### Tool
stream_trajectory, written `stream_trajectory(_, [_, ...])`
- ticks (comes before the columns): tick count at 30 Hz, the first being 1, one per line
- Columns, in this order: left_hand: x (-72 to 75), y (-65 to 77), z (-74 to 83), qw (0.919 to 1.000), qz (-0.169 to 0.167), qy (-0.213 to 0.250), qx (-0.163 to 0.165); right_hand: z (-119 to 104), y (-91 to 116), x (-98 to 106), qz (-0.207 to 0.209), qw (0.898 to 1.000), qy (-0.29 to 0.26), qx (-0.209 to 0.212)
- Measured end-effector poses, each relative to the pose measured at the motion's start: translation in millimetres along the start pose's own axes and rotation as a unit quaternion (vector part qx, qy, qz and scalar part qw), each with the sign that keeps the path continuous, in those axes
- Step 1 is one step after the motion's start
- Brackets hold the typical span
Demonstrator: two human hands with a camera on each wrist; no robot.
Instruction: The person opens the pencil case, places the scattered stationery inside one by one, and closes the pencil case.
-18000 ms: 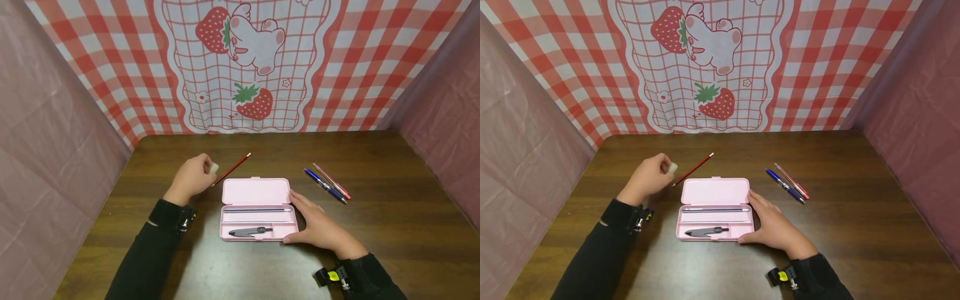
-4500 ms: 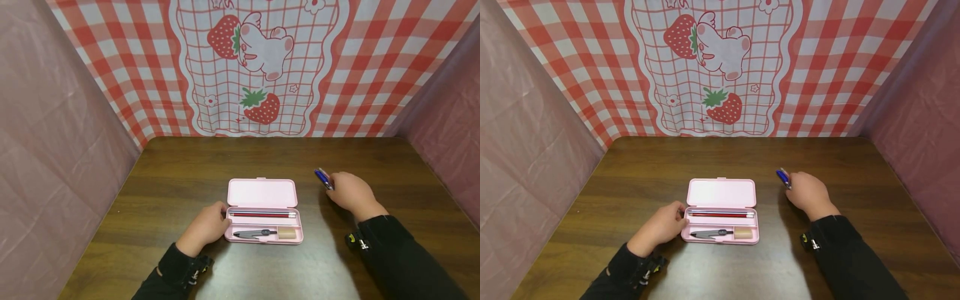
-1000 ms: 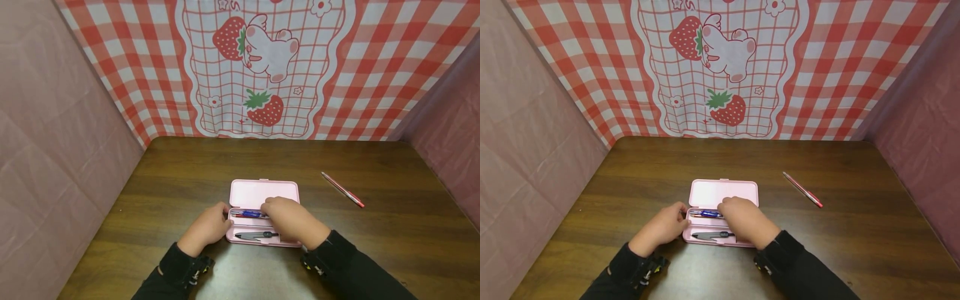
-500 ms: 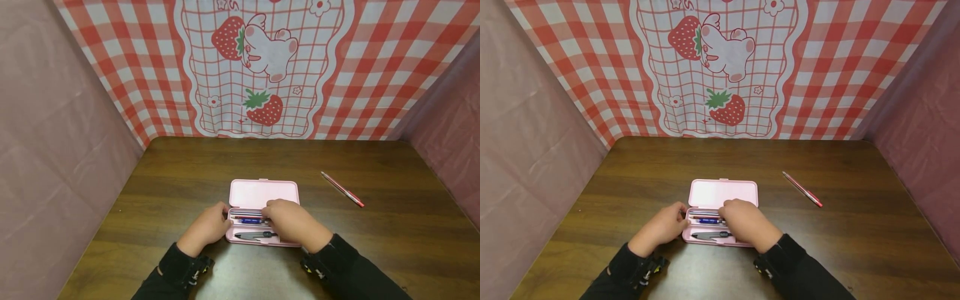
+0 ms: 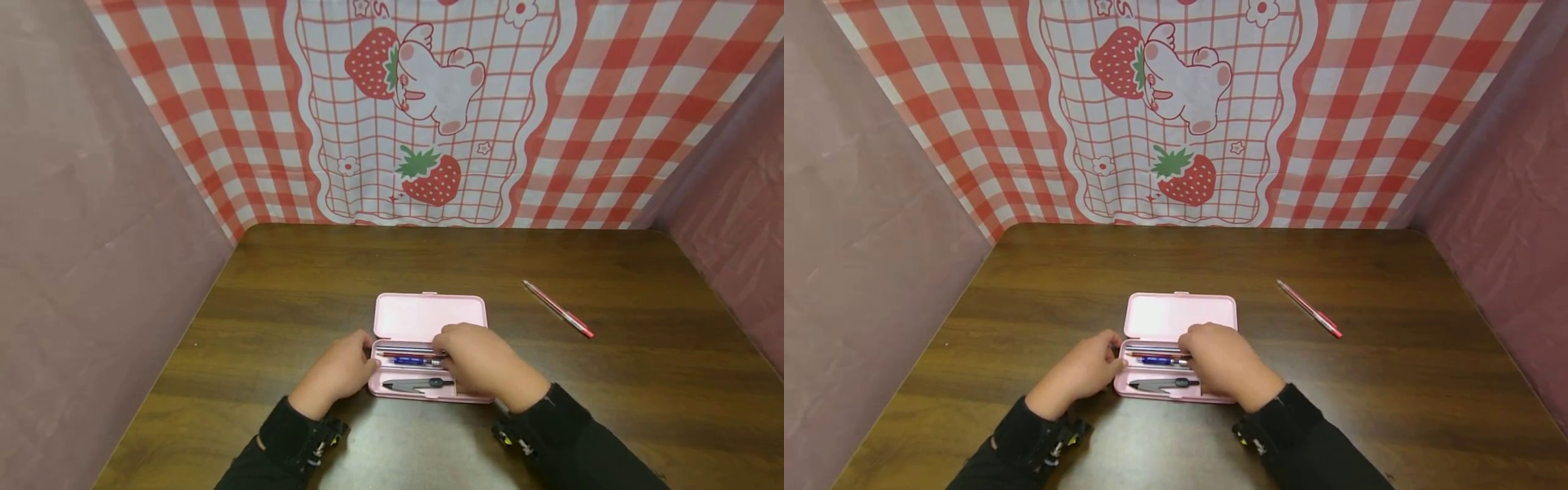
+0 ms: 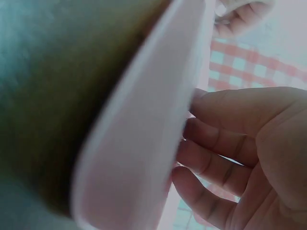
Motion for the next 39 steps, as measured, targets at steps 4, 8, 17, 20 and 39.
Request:
stream_trajectory(4, [-0.2,-1.0,-1.2,1.0,0.0,0.0,0.0,14.2,1.9,21.3,0.035,0.999,-0.011,-0.026])
stream_trajectory(8, [0.1,-1.2,-1.5,1.0,-0.002,0.003,0.002,36.7,6.1,45.3,0.073,0.995,-0.015,-0.066])
stream_trajectory(17, [-0.4,-1.3,-2.0,0.9999,-0.007,0.011,0.006,81.8,17.5,64.0,0.079,0.989,0.005,-0.126])
stream_trajectory(20, [-0.4,-1.5,-2.0,0.9999,-0.007,0.012,0.006,101.3,24.3,63.7,0.076,0.986,0.008,-0.15])
stream_trajectory(39, [-1.0,-1.7,-0.5,0.9999,-0.002,0.009,-0.01,207.3,59.6,51.8,0.035,0.966,-0.002,-0.257])
Point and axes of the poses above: each hand's wrist, its own y-axis away from the middle knuckle, its own x-axis out of the back of the hand, z = x × y, the point moved 7 cm from there along -y, towards the middle knuckle, and after that the axes turned 15 degrees about z, right-handed, at the moved point
